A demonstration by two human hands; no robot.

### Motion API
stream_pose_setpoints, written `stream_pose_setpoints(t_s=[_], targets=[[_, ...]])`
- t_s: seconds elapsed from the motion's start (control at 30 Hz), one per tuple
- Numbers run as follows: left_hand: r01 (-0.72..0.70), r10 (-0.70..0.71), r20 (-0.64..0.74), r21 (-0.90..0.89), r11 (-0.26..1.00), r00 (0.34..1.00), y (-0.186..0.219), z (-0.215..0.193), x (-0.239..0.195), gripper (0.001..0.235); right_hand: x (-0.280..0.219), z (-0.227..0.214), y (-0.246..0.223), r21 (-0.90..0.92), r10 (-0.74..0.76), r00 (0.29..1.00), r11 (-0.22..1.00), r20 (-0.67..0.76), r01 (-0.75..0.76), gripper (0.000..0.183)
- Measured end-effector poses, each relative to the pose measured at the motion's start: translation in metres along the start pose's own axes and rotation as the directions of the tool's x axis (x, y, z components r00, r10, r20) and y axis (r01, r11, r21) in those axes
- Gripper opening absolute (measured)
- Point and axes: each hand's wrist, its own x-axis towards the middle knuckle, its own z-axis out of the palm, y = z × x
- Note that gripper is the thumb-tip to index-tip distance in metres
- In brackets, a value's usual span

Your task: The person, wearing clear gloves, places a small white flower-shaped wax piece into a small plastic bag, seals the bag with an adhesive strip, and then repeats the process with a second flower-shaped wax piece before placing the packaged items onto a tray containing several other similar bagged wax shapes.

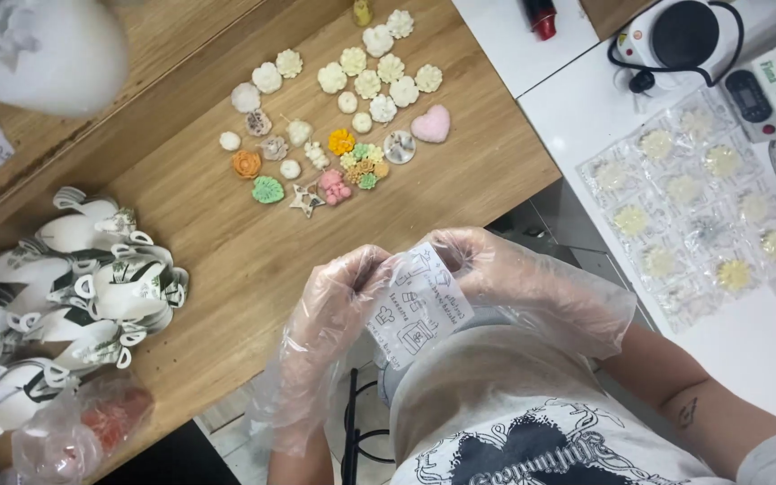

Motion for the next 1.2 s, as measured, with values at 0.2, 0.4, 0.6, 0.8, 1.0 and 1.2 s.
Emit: stream_pose_setpoints(t_s=[0.2, 0.4, 0.6, 0.8, 1.0, 1.2], targets=[[-0.019, 0.069, -0.181, 0.267, 0.963, 0.981, 0.015, 0.020, 0.022, 0.030, -0.012, 0.012, 0.002, 0.116, -0.009, 0.951, 0.992, -0.310, 0.047, 0.036], [-0.270, 0.103, -0.522, -0.254, 0.929, 0.847, -0.012, 0.055, 0.020, 0.096, -0.015, -0.006, 0.028, -0.792, -0.619, 0.594, 0.608, -0.514, -0.050, 0.027], [-0.141, -0.037, -0.150, -0.973, 0.181, 0.988, -0.073, 0.113, 0.047, 0.104, -0.007, -0.002, 0.026, -0.995, -0.838, 0.545, 0.052, 0.002, 0.083, 0.028], [-0.279, -0.160, -0.286, -0.958, 0.063, 0.945, -0.080, 0.120, 0.053, 0.070, -0.002, -0.002, 0.031, -0.980, -0.814, 0.557, -0.066, 0.162, 0.189, 0.033], [-0.361, -0.309, -0.314, -0.926, -0.109, 0.898, -0.091, 0.133, 0.062, 0.048, 0.005, 0.014, 0.040, -0.997, -0.871, 0.485, 0.065, -0.073, -0.033, 0.044], [-0.385, -0.309, -0.279, -0.848, -0.364, 0.909, -0.098, 0.133, 0.059, 0.042, 0.001, 0.000, 0.089, -0.998, -0.918, 0.392, 0.065, -0.061, -0.004, 0.053]])
